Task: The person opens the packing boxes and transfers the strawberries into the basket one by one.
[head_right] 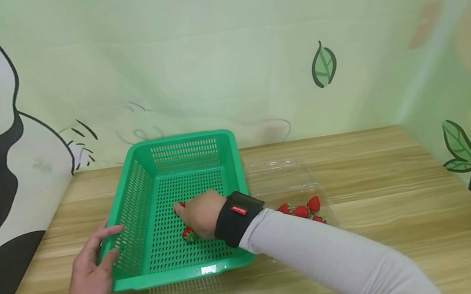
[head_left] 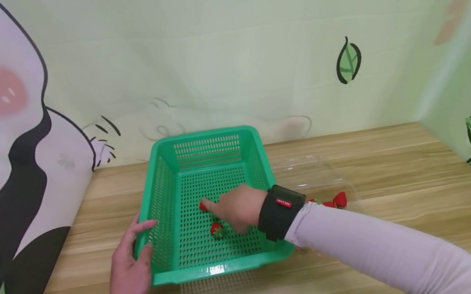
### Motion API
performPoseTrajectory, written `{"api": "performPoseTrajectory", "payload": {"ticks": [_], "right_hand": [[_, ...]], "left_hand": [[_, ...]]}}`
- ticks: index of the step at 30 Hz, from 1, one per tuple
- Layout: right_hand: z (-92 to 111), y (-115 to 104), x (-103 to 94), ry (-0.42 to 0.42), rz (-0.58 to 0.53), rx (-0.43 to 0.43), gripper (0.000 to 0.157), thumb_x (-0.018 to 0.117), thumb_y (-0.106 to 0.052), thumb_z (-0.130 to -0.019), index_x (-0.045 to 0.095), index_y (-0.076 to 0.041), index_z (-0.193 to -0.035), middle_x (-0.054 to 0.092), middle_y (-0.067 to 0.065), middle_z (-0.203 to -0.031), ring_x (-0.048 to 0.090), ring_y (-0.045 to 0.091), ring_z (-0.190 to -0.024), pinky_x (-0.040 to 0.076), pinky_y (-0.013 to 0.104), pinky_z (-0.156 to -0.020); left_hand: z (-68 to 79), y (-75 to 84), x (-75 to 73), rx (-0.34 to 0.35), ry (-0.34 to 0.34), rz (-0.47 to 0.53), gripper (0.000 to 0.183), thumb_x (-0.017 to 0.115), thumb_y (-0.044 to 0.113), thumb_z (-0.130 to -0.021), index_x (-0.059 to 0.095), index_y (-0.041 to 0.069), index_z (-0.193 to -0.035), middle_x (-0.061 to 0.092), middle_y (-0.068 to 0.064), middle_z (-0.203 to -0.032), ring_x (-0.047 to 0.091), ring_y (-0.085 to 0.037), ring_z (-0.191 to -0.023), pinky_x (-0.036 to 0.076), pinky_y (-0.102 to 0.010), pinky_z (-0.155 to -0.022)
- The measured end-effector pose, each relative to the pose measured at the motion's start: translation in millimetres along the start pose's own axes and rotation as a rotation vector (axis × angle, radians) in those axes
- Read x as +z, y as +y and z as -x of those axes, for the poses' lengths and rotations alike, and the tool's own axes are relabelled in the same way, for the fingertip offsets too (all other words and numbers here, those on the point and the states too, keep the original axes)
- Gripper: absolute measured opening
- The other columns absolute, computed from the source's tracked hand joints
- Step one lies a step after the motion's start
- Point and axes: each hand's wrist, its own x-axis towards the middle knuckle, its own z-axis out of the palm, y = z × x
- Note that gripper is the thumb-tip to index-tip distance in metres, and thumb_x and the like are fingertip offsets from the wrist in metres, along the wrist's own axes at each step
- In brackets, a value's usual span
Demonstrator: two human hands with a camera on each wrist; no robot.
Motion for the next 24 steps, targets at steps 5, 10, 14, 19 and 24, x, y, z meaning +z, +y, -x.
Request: {"api": "performPoseTrajectory", "payload": {"ticks": [5, 10, 14, 19, 24], "right_hand": [[1, 3, -3.1, 0.026, 0.022, -0.052, 0.035, 0.060, -0.005, -0.082, 0.055, -0.015, -0.115, 0.051, -0.002, -0.083, 0.043, 0.012, -0.069, 0.040, 0.025, -0.058], [-4, 4, -4.9, 0.064, 0.037, -0.081, 0.019, 0.067, -0.008, -0.078, 0.054, -0.017, -0.089, 0.051, -0.003, -0.081, 0.044, 0.012, -0.071, 0.044, 0.027, -0.060], [-6, 4, -6.4, 0.097, 0.043, -0.095, 0.017, 0.068, -0.010, -0.079, 0.055, -0.016, -0.089, 0.049, -0.003, -0.078, 0.042, 0.012, -0.070, 0.043, 0.025, -0.058], [-10, 0, -7.5, 0.090, 0.067, -0.088, 0.013, 0.066, -0.012, -0.082, 0.057, -0.016, -0.090, 0.048, -0.003, -0.081, 0.041, 0.012, -0.072, 0.042, 0.025, -0.060], [-13, -3, -7.4, 0.088, 0.075, -0.086, 0.008, 0.063, -0.012, -0.083, 0.057, -0.016, -0.084, 0.047, -0.003, -0.078, 0.041, 0.012, -0.068, 0.041, 0.027, -0.058]], "left_hand": [[-0.3, -0.3, -0.3, -0.001, 0.001, 0.014, 0.039, 0.038, -0.002, -0.092, 0.049, 0.010, -0.128, 0.020, 0.006, -0.154, 0.023, -0.024, -0.135, 0.037, -0.046, -0.095], [-1.4, -0.8, -0.1, 0.010, 0.002, 0.028, 0.039, 0.038, -0.003, -0.092, 0.050, 0.009, -0.127, 0.020, 0.006, -0.154, 0.022, -0.024, -0.136, 0.035, -0.049, -0.096], [-0.8, -1.3, -0.3, 0.009, 0.002, 0.032, 0.039, 0.038, -0.003, -0.092, 0.050, 0.009, -0.127, 0.020, 0.006, -0.154, 0.023, -0.024, -0.135, 0.037, -0.048, -0.094], [-0.3, -1.6, -1.2, 0.002, 0.001, 0.045, 0.039, 0.038, -0.003, -0.091, 0.051, 0.009, -0.126, 0.018, 0.007, -0.154, 0.021, -0.026, -0.136, 0.036, -0.051, -0.096], [-0.9, -1.5, -0.8, 0.012, -0.005, 0.050, 0.038, 0.039, -0.004, -0.091, 0.051, 0.008, -0.125, 0.018, 0.006, -0.154, 0.020, -0.027, -0.137, 0.037, -0.050, -0.094]]}}
